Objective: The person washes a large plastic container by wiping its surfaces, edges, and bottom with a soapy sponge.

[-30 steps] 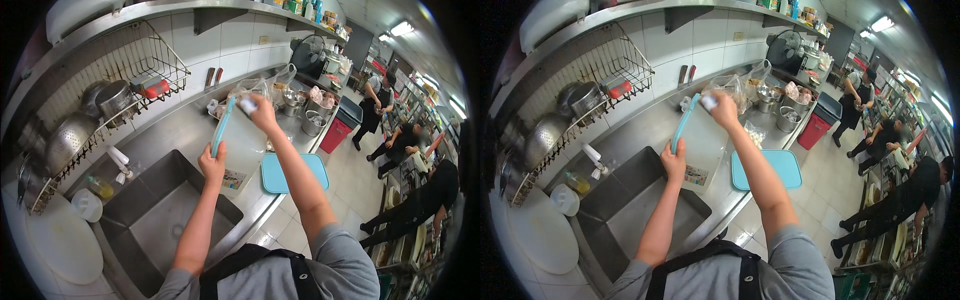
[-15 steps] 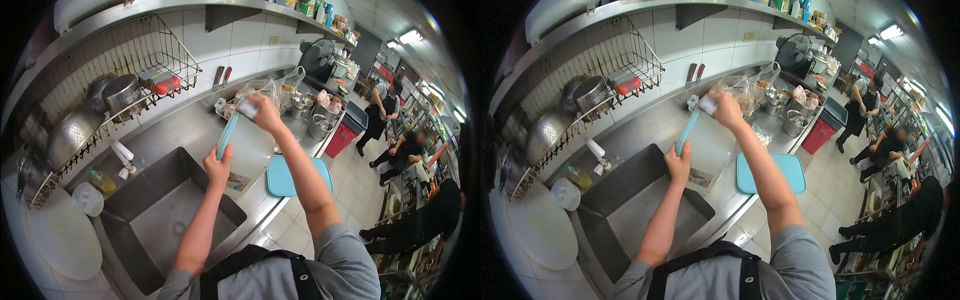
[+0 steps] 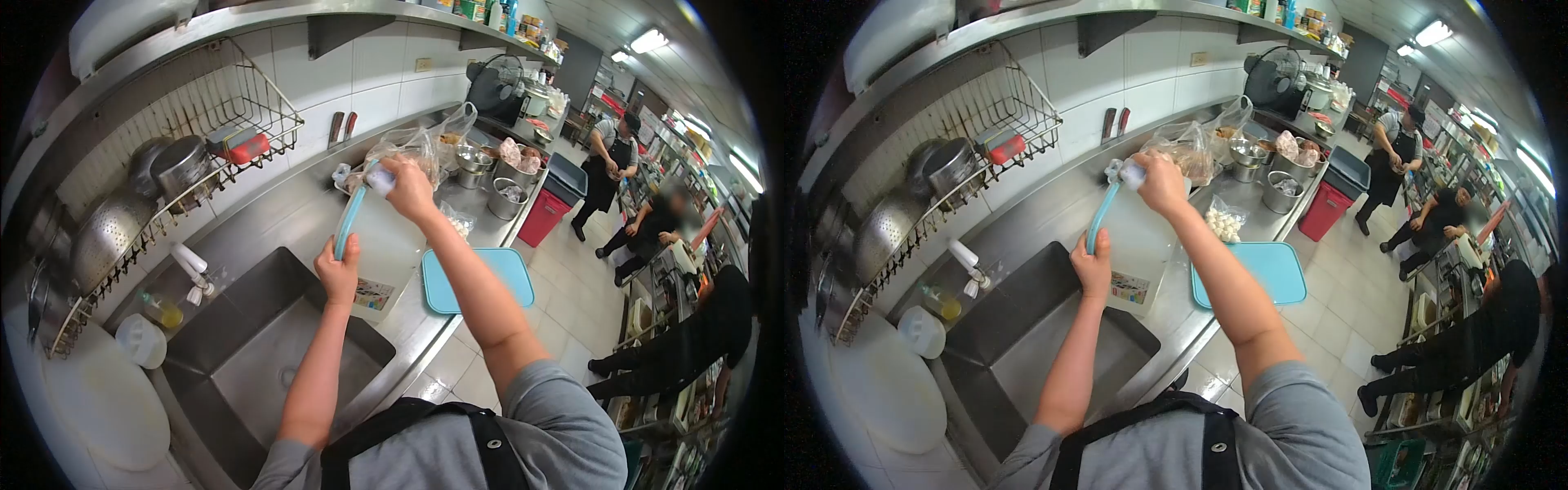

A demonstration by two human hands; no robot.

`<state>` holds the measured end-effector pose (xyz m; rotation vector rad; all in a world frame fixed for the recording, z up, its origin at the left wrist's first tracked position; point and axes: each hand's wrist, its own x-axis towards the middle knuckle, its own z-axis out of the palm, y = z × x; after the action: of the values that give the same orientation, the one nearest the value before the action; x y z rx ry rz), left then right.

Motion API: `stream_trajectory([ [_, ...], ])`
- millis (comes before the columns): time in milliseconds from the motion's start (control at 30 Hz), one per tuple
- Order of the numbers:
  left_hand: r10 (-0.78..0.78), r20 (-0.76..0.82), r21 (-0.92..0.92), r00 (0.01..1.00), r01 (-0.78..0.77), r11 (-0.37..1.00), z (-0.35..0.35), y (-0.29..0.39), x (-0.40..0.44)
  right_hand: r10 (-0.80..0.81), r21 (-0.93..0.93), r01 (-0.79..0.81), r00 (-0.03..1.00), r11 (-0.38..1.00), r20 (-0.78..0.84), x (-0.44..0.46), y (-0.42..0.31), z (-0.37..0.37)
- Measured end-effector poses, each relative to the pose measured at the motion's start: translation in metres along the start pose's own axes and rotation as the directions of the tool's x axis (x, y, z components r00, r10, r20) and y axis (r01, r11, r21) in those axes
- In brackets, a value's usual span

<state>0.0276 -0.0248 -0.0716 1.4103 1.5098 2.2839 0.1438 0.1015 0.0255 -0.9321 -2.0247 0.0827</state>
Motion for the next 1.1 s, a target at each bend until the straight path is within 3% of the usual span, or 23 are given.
stream_trajectory([
  [100, 0.008, 0.009, 0.061, 1.000, -0.008, 0.998, -0.001, -0.013, -0.001, 0.047, -0.109, -0.053, 0.997, 0.993, -0.060, -0.007, -0.015, 0.001],
  [267, 0.039, 0.027, 0.104, 0.999, -0.042, 0.994, -0.005, -0.015, -0.004, 0.064, -0.102, -0.072, 0.995, 0.992, -0.079, -0.010, -0.013, 0.003],
  [567, 0.041, 0.009, 0.031, 0.999, -0.042, 0.999, -0.003, -0.019, -0.001, 0.208, -0.162, -0.225, 0.971, 0.961, -0.119, -0.009, -0.011, 0.005],
  [1100, 0.004, 0.042, 0.050, 0.999, -0.006, 0.999, -0.005, -0.015, -0.002, 0.227, -0.188, -0.237, 0.971, 0.953, -0.070, -0.010, -0.011, 0.003],
])
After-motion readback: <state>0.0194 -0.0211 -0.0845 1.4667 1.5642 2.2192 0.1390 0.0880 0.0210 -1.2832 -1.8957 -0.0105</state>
